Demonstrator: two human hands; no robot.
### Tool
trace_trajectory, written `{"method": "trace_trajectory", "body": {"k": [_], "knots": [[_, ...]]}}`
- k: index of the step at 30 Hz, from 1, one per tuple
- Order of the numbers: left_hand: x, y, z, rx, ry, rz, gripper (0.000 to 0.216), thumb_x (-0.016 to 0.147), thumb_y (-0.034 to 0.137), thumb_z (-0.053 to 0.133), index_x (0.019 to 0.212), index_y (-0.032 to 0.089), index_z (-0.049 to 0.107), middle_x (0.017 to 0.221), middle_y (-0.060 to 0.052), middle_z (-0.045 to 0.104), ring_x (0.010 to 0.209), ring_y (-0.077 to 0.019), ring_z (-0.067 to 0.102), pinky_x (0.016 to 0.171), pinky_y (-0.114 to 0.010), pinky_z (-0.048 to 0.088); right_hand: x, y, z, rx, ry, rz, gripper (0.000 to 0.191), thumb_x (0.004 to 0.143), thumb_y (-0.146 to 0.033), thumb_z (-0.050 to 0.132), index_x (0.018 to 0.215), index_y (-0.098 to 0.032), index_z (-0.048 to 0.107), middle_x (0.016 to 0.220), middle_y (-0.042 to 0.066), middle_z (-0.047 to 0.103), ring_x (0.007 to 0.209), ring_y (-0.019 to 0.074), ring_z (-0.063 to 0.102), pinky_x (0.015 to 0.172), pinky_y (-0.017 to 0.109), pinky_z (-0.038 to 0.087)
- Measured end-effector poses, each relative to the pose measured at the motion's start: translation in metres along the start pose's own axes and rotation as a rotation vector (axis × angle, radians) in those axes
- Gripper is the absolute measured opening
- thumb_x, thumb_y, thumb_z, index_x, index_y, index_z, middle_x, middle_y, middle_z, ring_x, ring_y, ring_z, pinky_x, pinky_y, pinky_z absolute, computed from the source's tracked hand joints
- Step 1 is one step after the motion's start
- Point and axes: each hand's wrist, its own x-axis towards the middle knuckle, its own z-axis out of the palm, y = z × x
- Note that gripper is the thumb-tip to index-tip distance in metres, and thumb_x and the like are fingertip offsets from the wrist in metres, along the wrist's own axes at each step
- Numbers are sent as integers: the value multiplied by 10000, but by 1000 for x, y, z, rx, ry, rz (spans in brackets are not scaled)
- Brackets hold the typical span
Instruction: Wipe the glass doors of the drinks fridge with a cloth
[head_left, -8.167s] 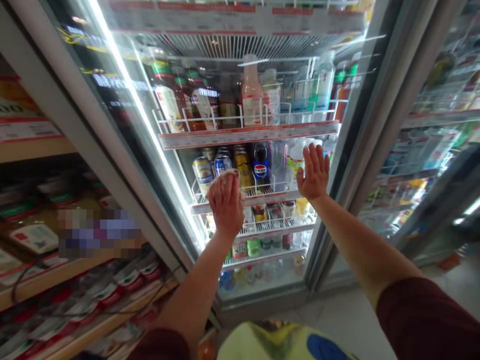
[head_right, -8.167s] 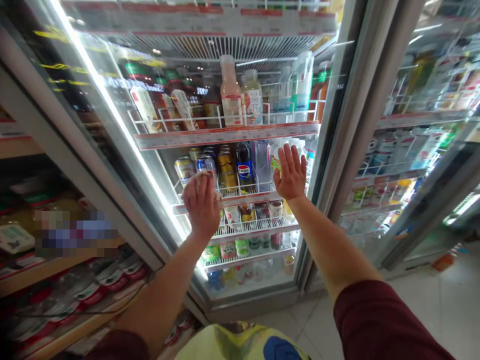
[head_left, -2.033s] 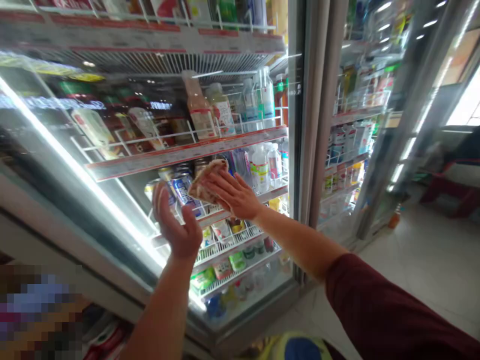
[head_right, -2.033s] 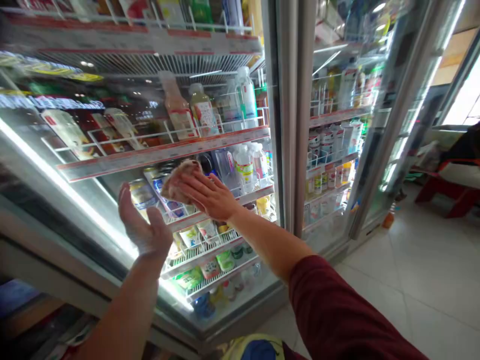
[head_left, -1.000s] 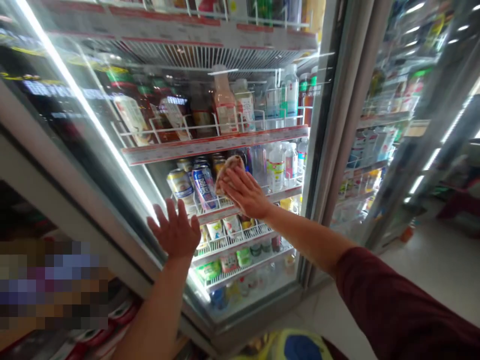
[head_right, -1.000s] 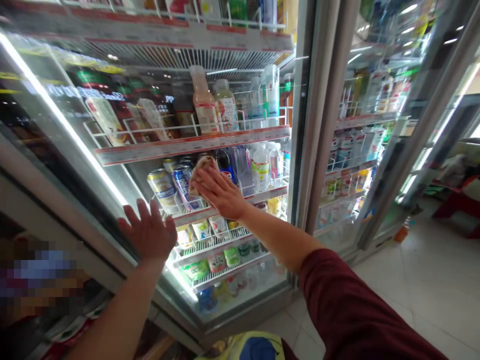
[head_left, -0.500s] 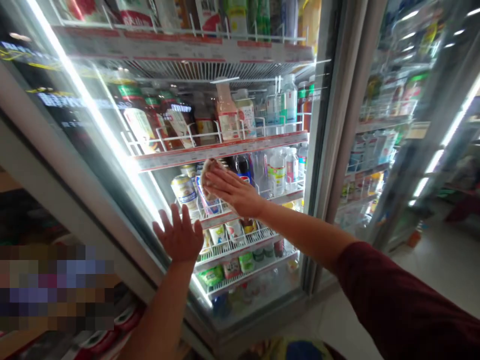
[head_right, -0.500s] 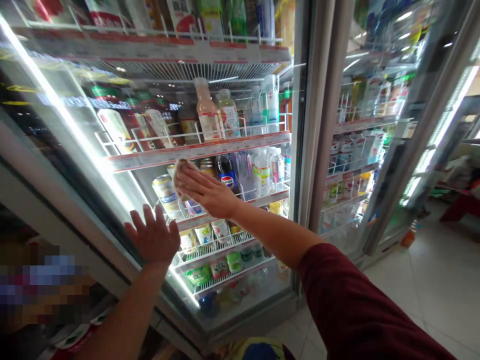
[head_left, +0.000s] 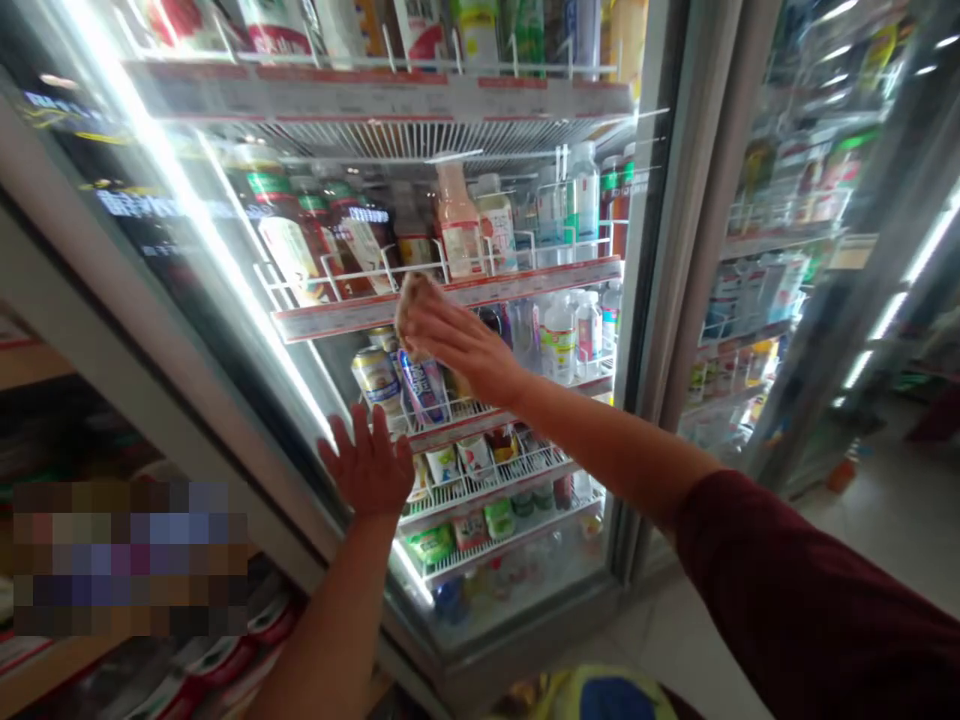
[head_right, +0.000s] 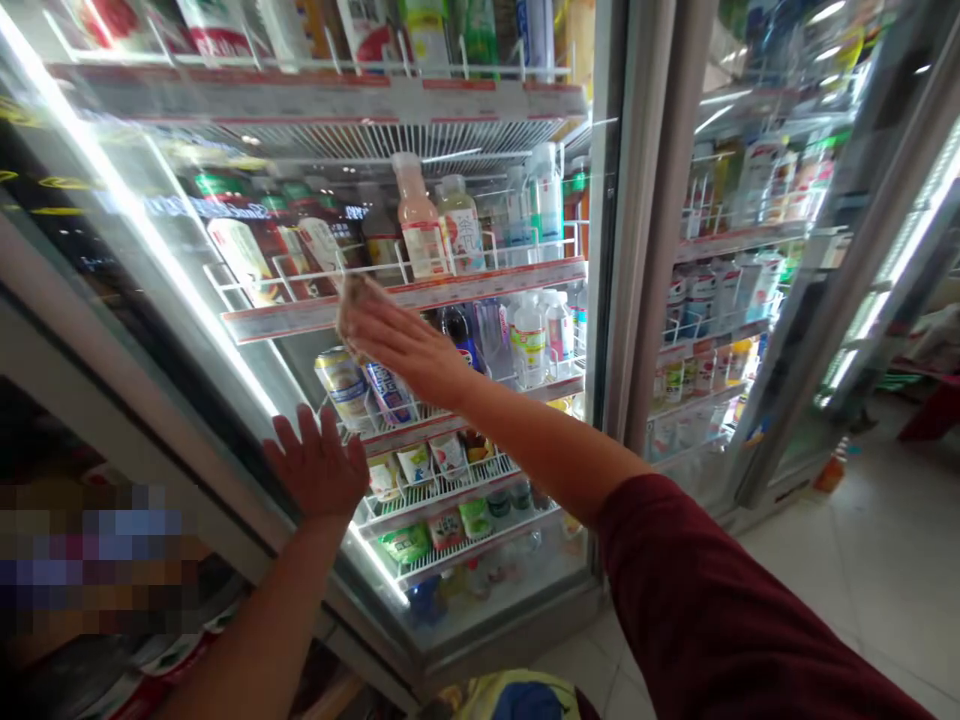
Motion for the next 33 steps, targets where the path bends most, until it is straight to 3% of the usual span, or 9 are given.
{"method": "trace_trajectory", "body": {"k": [2, 4, 9, 16, 21, 23, 29, 31, 33], "knots": [[0, 0, 0, -20, -17, -20, 652, 984, 455, 456, 1570, 177, 392, 1651, -171, 330, 1606, -335, 24, 1266, -660, 13, 9, 6, -2, -3, 96, 95, 485, 1068, -146, 266, 1497, -224, 480, 1634, 11, 426, 1608, 147, 125, 1336, 494, 176], [0, 1, 0, -31, -27, -26, 653, 983, 454, 460, 1572, 181, 388, 1648, -172, 334, 1606, -336, 27, 1264, -663, 13, 2, 2, 2, 2, 94, 74, 448, 1074, -169, 300, 1455, -217, 531, 1599, 21, 477, 1603, 144, 159, 1333, 473, 202], [1, 1, 0, -40, -8, -32, 645, 981, 459, 466, 1568, 199, 400, 1651, -158, 335, 1606, -330, 53, 1265, -662, 24, -29, -12, 12, 26, -145, -263, 396, 1087, -213, 354, 1422, -231, 563, 1519, -13, 576, 1529, 80, 347, 1298, 341, 302], [1, 0, -1, -19, -20, 1, 668, 980, 435, 465, 1591, 191, 350, 1657, -172, 315, 1609, -310, -2, 1271, -659, 5, -12, 8, -6, -28, 86, 46, 433, 1081, -174, 300, 1434, -190, 550, 1572, 44, 515, 1592, 136, 200, 1317, 449, 254], [1, -1, 0, -10, 1, 8, 649, 980, 424, 478, 1576, 188, 372, 1642, -168, 348, 1606, -323, 45, 1271, -658, 28, -56, -2, 3, 3, -123, -256, 417, 1081, -197, 342, 1449, -238, 532, 1530, -13, 566, 1563, 75, 265, 1313, 342, 254], [1, -1, 0, -5, 0, 16, 653, 978, 422, 484, 1576, 186, 368, 1646, -166, 339, 1607, -324, 34, 1272, -655, 20, -59, 6, -3, -16, -144, -265, 431, 1079, -194, 347, 1481, -244, 494, 1544, -16, 552, 1559, 72, 274, 1317, 347, 238], [1, 1, -2, -37, -42, -32, 657, 982, 443, 471, 1586, 213, 349, 1673, -142, 292, 1608, -318, 7, 1278, -647, -4, -51, 22, -24, -64, 59, 165, 470, 1070, -189, 311, 1498, -285, 480, 1611, -26, 463, 1588, 148, 224, 1337, 453, 216], [2, 2, -3, -44, -54, -41, 660, 982, 451, 466, 1584, 208, 352, 1673, -145, 290, 1608, -323, -1, 1277, -648, -11, -66, 13, -21, -48, -4, 98, 434, 1074, -226, 343, 1461, -281, 532, 1574, -23, 514, 1570, 147, 282, 1326, 412, 268], [3, 3, -3, -40, -54, -38, 665, 982, 456, 456, 1584, 193, 351, 1667, -161, 295, 1607, -332, 1, 1270, -661, -7, -83, 6, -19, -10, -141, -82, 410, 1081, -245, 352, 1430, -279, 566, 1524, -36, 572, 1531, 121, 363, 1298, 362, 333]]}}
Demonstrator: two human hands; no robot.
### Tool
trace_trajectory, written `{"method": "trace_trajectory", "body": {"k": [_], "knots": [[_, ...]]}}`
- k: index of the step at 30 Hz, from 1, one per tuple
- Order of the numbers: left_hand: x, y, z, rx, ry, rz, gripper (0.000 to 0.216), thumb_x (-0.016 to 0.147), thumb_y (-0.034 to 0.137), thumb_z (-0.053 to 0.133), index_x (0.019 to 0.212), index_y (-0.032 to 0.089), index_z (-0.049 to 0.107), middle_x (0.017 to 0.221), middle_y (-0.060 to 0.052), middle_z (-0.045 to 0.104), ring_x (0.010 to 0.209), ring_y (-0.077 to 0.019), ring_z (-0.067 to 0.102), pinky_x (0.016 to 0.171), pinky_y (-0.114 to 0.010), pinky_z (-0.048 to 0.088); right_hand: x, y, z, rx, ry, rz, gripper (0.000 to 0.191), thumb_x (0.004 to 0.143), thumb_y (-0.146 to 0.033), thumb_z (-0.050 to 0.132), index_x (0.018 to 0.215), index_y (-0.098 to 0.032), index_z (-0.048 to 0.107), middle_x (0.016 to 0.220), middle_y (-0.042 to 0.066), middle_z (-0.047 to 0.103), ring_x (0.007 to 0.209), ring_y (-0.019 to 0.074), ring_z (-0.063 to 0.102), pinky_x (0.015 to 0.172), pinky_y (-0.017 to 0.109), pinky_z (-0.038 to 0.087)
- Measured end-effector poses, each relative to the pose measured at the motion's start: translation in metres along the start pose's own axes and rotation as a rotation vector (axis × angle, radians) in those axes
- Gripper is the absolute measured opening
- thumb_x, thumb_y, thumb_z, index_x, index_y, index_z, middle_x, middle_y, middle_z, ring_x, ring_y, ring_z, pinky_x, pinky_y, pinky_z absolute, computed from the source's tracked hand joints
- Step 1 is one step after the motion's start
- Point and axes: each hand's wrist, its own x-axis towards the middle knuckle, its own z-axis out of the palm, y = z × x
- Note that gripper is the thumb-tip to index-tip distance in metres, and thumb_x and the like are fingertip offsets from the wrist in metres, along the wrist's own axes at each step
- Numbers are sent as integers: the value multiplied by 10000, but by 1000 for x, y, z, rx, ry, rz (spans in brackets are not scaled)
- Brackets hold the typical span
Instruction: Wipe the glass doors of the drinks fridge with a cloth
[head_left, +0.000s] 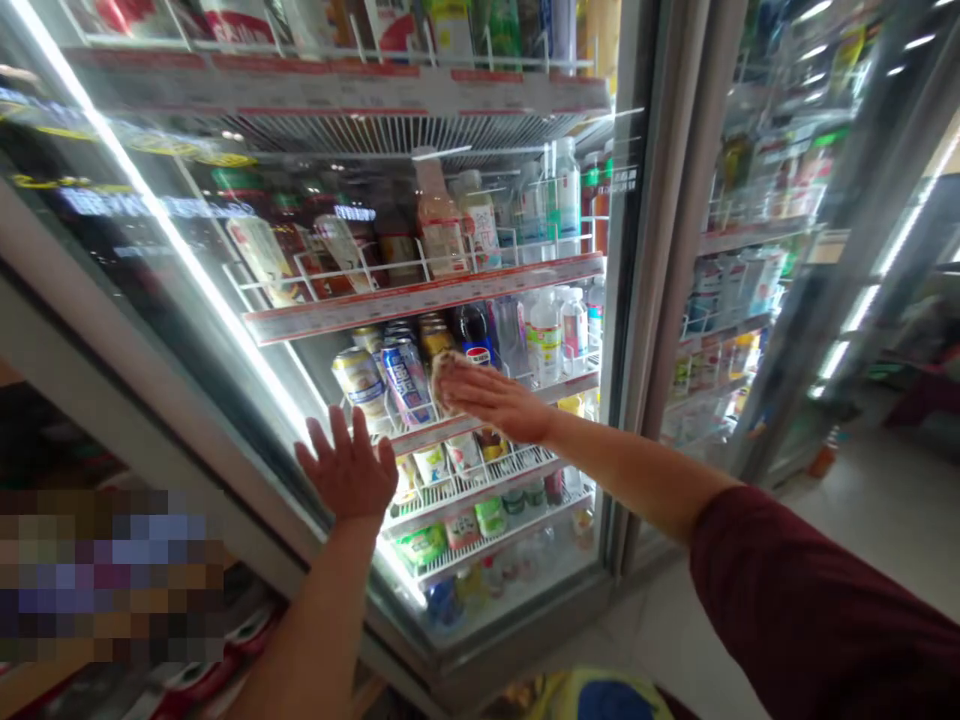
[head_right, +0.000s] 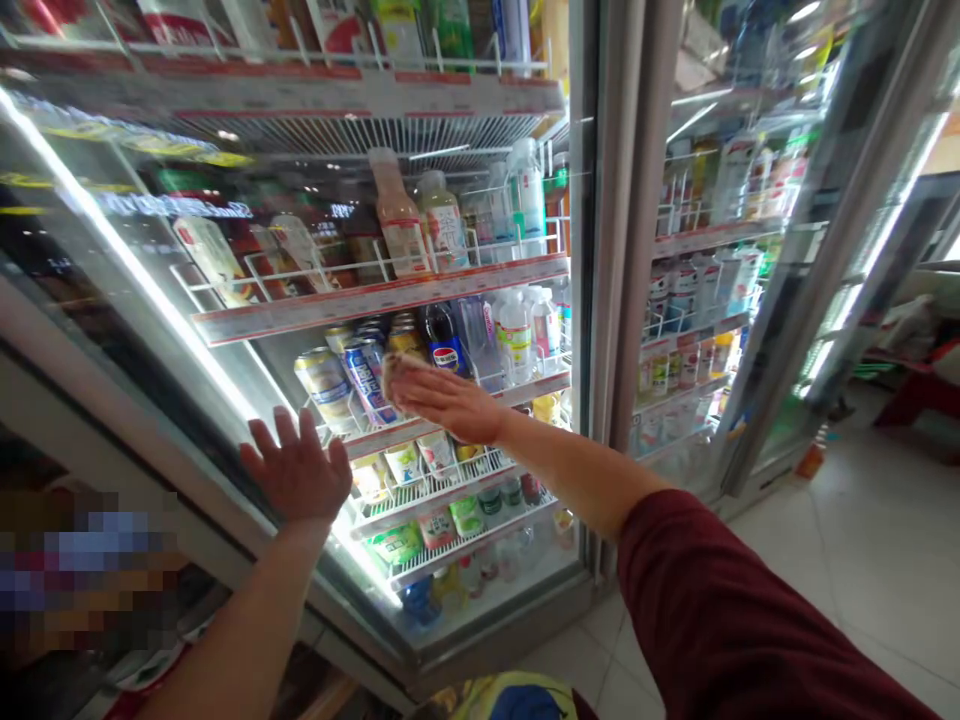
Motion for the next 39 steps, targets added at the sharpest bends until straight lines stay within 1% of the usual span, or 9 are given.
{"method": "trace_trajectory", "body": {"k": [3, 7, 10, 16, 20, 23, 29, 34, 39], "knots": [[0, 0, 0, 4, 12, 1, 659, 983, 465, 440, 1578, 192, 363, 1661, -172, 305, 1607, -335, 12, 1263, -670, 8, -10, 8, -7, 16, -88, -111, 419, 1086, -242, 349, 1455, -298, 538, 1515, -58, 580, 1499, 98, 413, 1274, 349, 373], [0, 1, 0, 4, 8, 1, 660, 981, 468, 443, 1575, 191, 361, 1662, -162, 307, 1608, -325, 10, 1270, -663, -5, -6, 33, -24, -19, 172, 200, 523, 1060, -173, 350, 1542, -366, 414, 1600, -51, 475, 1564, 140, 293, 1313, 463, 296], [0, 0, 0, -3, -1, -4, 665, 980, 462, 454, 1581, 197, 351, 1665, -156, 304, 1608, -324, 19, 1274, -662, -10, -21, 28, -18, 7, 322, 317, 592, 1045, -151, 360, 1588, -382, 317, 1647, -47, 400, 1588, 162, 223, 1318, 497, 282], [-1, -3, 2, 3, 27, 24, 689, 973, 445, 482, 1610, 244, 312, 1673, -137, 293, 1607, -317, -2, 1273, -669, -3, -52, 23, -20, 74, 16, 103, 524, 1057, -209, 412, 1543, -404, 395, 1553, -62, 534, 1522, 127, 381, 1285, 431, 370], [-1, -3, 3, -26, 19, 13, 701, 966, 453, 495, 1607, 227, 325, 1669, -146, 297, 1606, -324, -10, 1274, -663, -25, -42, 50, -40, -28, 242, 310, 525, 1061, -210, 353, 1547, -401, 401, 1601, -46, 472, 1558, 172, 316, 1288, 503, 364], [-1, -3, 2, -17, 0, 5, 709, 958, 455, 503, 1601, 205, 339, 1665, -156, 303, 1606, -326, -7, 1276, -653, -36, -53, 42, -33, -84, 359, 442, 576, 1051, -196, 336, 1589, -400, 320, 1645, -46, 400, 1581, 202, 253, 1297, 536, 347], [1, 3, 0, -38, -1, -52, 654, 961, 478, 466, 1542, 179, 434, 1637, -165, 361, 1605, -333, 56, 1278, -637, -25, -85, 29, -29, -69, 189, 279, 620, 1038, -183, 376, 1604, -414, 270, 1624, -43, 437, 1564, 198, 295, 1275, 502, 396], [2, 7, -2, -24, 11, -62, 623, 975, 480, 449, 1503, 150, 466, 1627, -154, 384, 1596, -337, 112, 1281, -621, 3, -75, 55, -44, -112, 357, 498, 561, 1056, -237, 328, 1598, -383, 309, 1688, -23, 314, 1578, 242, 251, 1286, 594, 317], [1, 4, -1, 18, 8, -22, 635, 974, 468, 458, 1512, 130, 450, 1622, -174, 383, 1600, -342, 80, 1280, -625, 0, -102, 26, -15, -80, 370, 539, 642, 1042, -229, 360, 1611, -469, 184, 1704, -55, 263, 1576, 256, 237, 1291, 591, 301]]}}
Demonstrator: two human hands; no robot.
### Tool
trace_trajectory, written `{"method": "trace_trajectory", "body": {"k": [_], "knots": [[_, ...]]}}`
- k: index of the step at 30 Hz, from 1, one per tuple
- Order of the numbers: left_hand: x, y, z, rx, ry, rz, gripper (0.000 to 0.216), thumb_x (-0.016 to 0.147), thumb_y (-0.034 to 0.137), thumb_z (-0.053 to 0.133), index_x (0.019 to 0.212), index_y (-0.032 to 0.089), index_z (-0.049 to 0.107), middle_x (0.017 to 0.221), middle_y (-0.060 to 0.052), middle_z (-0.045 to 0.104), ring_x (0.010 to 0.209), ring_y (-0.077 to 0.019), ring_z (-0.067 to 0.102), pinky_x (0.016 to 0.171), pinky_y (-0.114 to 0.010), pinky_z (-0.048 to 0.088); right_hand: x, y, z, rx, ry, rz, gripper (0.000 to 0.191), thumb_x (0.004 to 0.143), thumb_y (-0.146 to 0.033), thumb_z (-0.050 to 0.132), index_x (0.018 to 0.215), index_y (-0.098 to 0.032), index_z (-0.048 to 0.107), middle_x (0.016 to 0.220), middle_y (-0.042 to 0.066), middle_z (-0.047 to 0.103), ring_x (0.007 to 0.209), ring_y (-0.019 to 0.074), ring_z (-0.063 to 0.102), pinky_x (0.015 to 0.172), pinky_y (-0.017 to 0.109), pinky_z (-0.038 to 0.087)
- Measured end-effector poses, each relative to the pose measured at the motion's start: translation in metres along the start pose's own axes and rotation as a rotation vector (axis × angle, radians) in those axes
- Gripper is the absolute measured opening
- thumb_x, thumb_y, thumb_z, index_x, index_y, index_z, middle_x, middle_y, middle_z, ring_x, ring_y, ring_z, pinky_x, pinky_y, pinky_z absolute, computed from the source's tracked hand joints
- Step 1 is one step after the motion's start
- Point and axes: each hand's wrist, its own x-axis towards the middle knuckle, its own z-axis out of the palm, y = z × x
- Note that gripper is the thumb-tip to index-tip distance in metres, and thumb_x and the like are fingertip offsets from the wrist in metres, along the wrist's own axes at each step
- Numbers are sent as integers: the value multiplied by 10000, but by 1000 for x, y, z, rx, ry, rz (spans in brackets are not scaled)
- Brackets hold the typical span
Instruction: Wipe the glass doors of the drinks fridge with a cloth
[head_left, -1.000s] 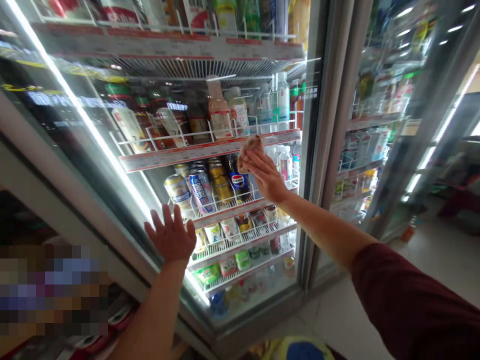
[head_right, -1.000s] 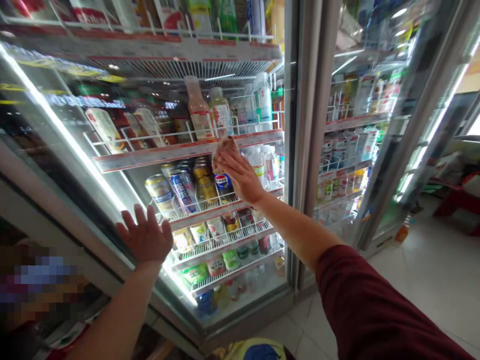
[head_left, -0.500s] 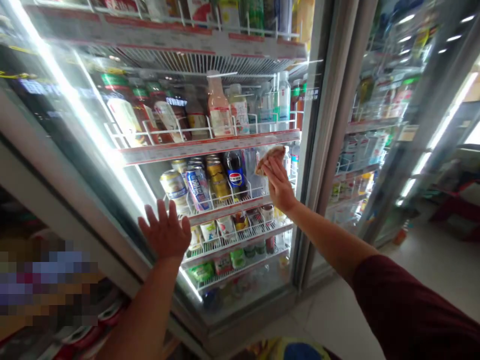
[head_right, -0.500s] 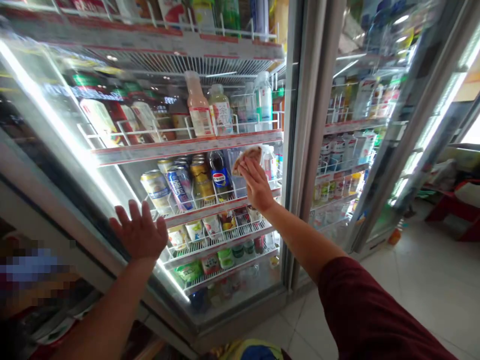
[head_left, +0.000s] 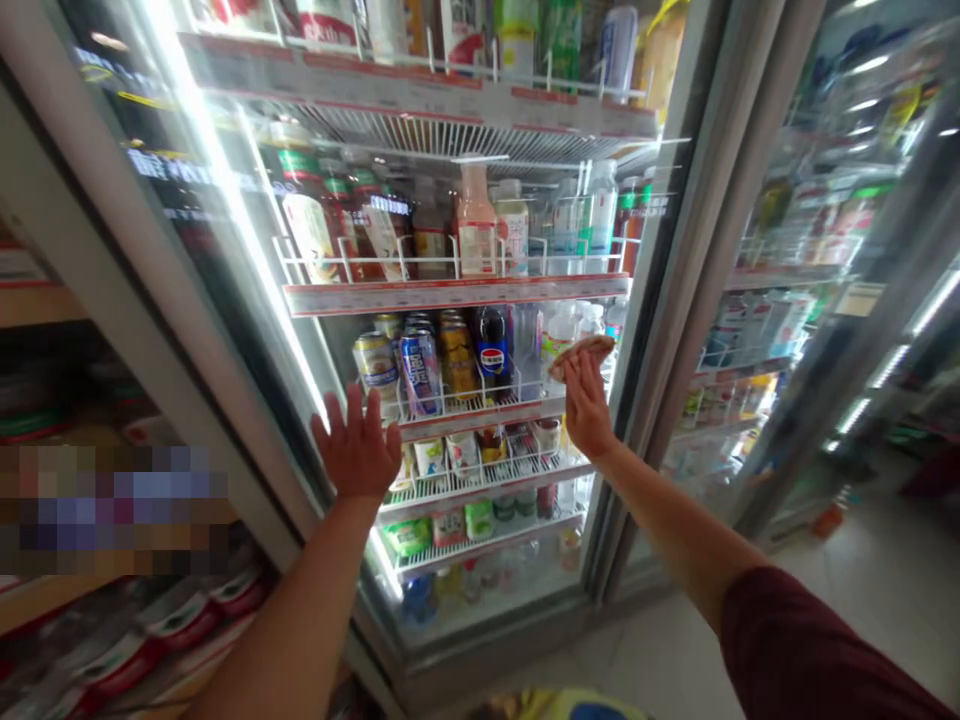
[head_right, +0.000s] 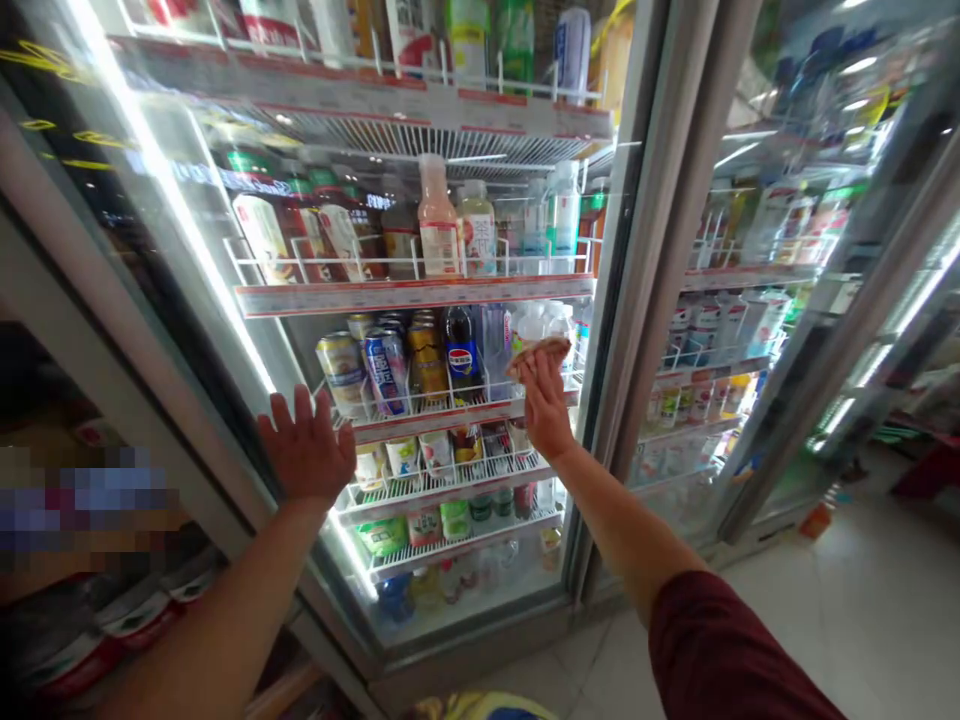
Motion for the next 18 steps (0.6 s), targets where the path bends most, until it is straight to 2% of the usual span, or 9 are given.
{"method": "trace_trajectory", "body": {"k": [3, 6, 8, 10, 12, 14, 16, 18], "knots": [[0, -1, 1, 1, -7, -1, 639, 976, 475, 441, 1523, 144, 444, 1621, -176, 382, 1605, -331, 58, 1281, -626, -11, 8, 6, -1, -49, -24, -27, 635, 1039, -241, 380, 1606, -471, 209, 1693, -54, 297, 1571, 253, 266, 1277, 580, 341], [0, 0, 1, -33, -17, -33, 645, 982, 499, 420, 1527, 155, 439, 1630, -173, 369, 1604, -338, 57, 1274, -641, -22, 48, 17, -8, -101, 77, 19, 557, 1061, -275, 327, 1610, -363, 295, 1700, 3, 290, 1585, 255, 241, 1286, 593, 310], [0, 1, 0, -61, -29, -45, 646, 987, 504, 421, 1521, 141, 443, 1635, -172, 359, 1601, -349, 64, 1272, -645, -23, 63, 17, -8, -113, 148, 53, 543, 1071, -287, 291, 1613, -310, 308, 1713, 27, 254, 1598, 259, 200, 1295, 600, 275], [1, 2, -1, -74, -34, -47, 644, 986, 498, 430, 1514, 130, 452, 1635, -173, 360, 1600, -354, 72, 1271, -644, -19, 59, 7, -4, -97, 156, 37, 557, 1071, -271, 282, 1626, -323, 264, 1726, 11, 207, 1606, 260, 162, 1300, 606, 255], [1, 3, -1, -79, -26, -50, 639, 974, 490, 448, 1510, 142, 464, 1625, -174, 377, 1601, -348, 77, 1273, -639, -14, 46, -8, 1, -69, 91, -41, 593, 1063, -243, 315, 1631, -380, 209, 1731, -28, 182, 1608, 252, 142, 1305, 589, 259], [1, 3, -1, -89, -17, -59, 633, 962, 483, 466, 1511, 168, 474, 1617, -168, 393, 1603, -338, 77, 1276, -635, -12, 47, -18, 5, -50, 19, -124, 619, 1055, -230, 351, 1623, -425, 198, 1724, -57, 205, 1606, 235, 151, 1308, 553, 275], [0, 3, -1, -98, -16, -60, 629, 958, 477, 477, 1512, 178, 478, 1613, -163, 401, 1604, -331, 71, 1278, -630, -19, 76, -21, 6, -54, 15, -139, 586, 1060, -251, 344, 1615, -410, 241, 1712, -47, 248, 1603, 229, 171, 1308, 537, 277], [0, 1, -1, -89, -22, -47, 632, 963, 470, 485, 1517, 165, 471, 1621, -162, 390, 1606, -324, 60, 1282, -616, -32, 127, -18, 7, -76, 88, -86, 530, 1073, -289, 288, 1600, -330, 316, 1707, -1, 262, 1605, 241, 171, 1312, 562, 238]]}}
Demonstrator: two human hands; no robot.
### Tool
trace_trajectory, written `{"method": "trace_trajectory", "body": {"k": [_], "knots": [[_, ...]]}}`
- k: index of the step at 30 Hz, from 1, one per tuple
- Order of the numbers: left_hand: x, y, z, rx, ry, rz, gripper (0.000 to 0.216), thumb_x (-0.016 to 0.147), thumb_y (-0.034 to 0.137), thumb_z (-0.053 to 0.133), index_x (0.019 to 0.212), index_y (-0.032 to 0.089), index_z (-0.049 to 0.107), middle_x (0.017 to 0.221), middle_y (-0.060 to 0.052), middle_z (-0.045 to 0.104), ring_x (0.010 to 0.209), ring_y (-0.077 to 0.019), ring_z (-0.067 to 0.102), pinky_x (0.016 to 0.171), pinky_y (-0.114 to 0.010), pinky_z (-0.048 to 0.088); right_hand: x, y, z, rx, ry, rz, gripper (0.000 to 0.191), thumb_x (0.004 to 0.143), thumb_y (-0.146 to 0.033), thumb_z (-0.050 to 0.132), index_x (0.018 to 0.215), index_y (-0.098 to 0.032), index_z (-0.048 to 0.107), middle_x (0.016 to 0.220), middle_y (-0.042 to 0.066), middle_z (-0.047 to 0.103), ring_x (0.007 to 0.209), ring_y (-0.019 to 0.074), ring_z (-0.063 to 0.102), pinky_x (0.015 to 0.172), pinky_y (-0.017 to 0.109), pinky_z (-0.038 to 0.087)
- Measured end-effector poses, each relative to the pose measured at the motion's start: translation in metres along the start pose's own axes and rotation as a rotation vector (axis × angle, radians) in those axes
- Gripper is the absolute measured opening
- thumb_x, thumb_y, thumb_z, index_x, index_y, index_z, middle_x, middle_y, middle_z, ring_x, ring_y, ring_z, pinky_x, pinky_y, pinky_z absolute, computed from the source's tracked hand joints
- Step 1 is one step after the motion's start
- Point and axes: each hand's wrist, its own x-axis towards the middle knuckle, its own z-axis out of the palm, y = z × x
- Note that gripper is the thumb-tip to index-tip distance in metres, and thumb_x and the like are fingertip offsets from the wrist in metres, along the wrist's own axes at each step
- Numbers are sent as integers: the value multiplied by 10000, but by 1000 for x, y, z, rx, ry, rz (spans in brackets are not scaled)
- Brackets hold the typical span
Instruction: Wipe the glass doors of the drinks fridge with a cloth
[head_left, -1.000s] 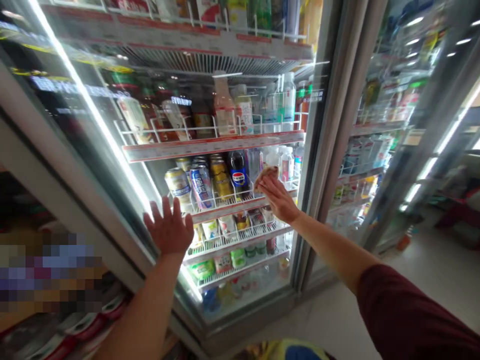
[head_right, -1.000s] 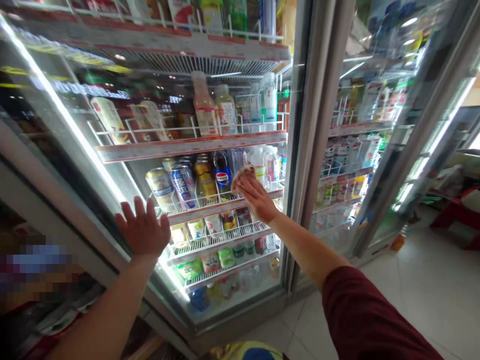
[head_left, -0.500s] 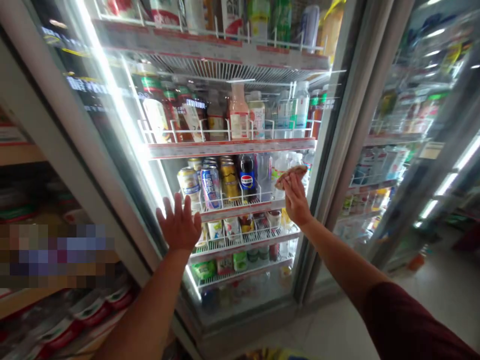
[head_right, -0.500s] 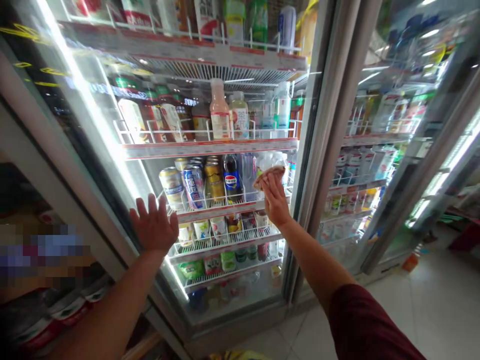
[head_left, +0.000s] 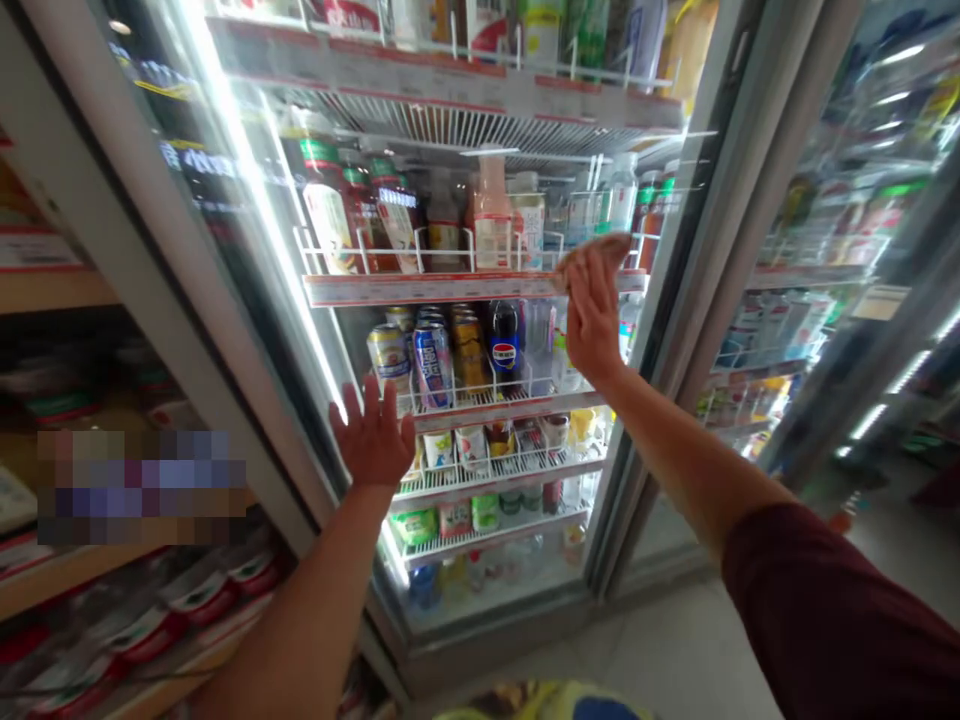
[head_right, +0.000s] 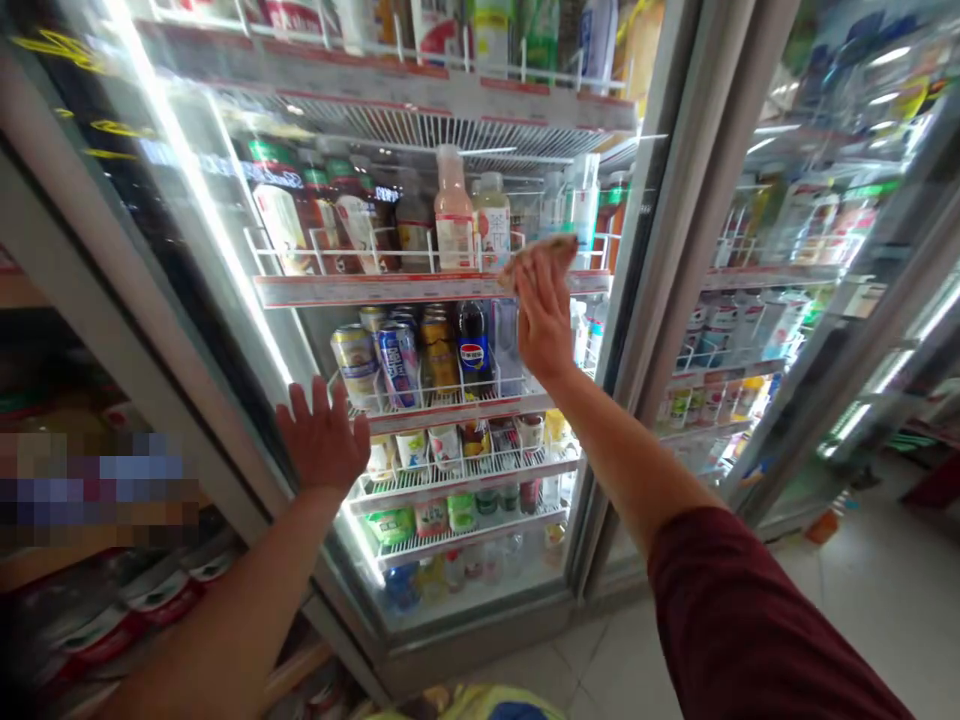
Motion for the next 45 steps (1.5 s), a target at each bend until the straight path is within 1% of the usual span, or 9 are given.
{"method": "trace_trajectory", "body": {"k": [4, 10, 16, 22, 29, 31, 35, 41, 45], "knots": [[-1, -2, -1, 23, -16, 27, 642, 977, 477, 482, 1532, 155, 454, 1638, -160, 363, 1608, -314, 37, 1287, -596, -43, 71, -11, 22, 20, 74, -10, 530, 1079, -322, 246, 1592, -221, 335, 1713, 43, 234, 1619, 240, 61, 1323, 567, 115], [-3, -6, 1, 65, -1, 84, 652, 989, 457, 475, 1569, 170, 393, 1654, -160, 330, 1607, -313, -2, 1277, -627, -26, 63, -89, 47, 88, -302, -414, 495, 1068, -189, 252, 1514, -219, 466, 1623, -11, 448, 1601, 153, 126, 1328, 469, 159], [-4, -7, 4, 105, 34, 126, 658, 986, 435, 480, 1578, 170, 376, 1654, -159, 330, 1608, -304, -1, 1282, -620, 1, 123, -119, 63, 13, 22, -208, 526, 1057, -221, 202, 1456, -154, 538, 1599, -29, 459, 1571, 199, 85, 1300, 354, 204], [-3, -5, 3, 60, 24, 80, 642, 994, 468, 446, 1546, 142, 422, 1648, -174, 335, 1607, -318, 2, 1275, -633, -21, 112, -165, 73, -527, -93, -873, 820, 924, -256, -59, 718, 1, 692, 1420, 10, 576, 1430, 253, 352, 1023, 235, 419], [-3, -4, 0, 66, -14, 92, 639, 1011, 453, 433, 1554, 119, 392, 1659, -181, 309, 1606, -318, -22, 1269, -637, -45, 110, -123, 47, -461, -32, -422, 794, 939, -192, -67, 1154, 76, 648, 1542, 79, 476, 1462, 248, 234, 1068, 317, 378], [-3, -5, 2, 82, 10, 109, 643, 999, 453, 455, 1556, 134, 400, 1649, -178, 333, 1608, -313, -4, 1276, -625, -23, 74, -112, 39, -313, -147, -451, 486, 1056, -184, 241, 1393, -97, 580, 1592, 53, 462, 1522, 241, 164, 1192, 396, 300], [-3, -6, 5, 70, 46, 89, 644, 986, 473, 456, 1546, 156, 429, 1633, -172, 365, 1607, -321, 41, 1279, -622, 5, 18, -86, 26, -79, -523, -768, 535, 1047, -168, 427, 1565, -295, 387, 1648, -53, 398, 1578, 134, 112, 1305, 407, 164], [-2, -5, 2, 34, 0, 70, 655, 980, 464, 478, 1558, 165, 407, 1641, -171, 349, 1608, -315, 18, 1277, -624, -38, 15, -29, 11, 10, -216, -298, 565, 1053, -144, 318, 1606, -257, 298, 1694, -5, 313, 1601, 234, 35, 1310, 580, 134], [-3, -4, 0, 45, 12, 91, 644, 980, 417, 499, 1556, 148, 398, 1641, -176, 347, 1608, -312, 19, 1276, -630, -24, -32, -22, 1, 102, -417, -558, 539, 1059, -211, 385, 1585, -318, 337, 1646, -56, 407, 1596, 158, 143, 1330, 445, 211]]}}
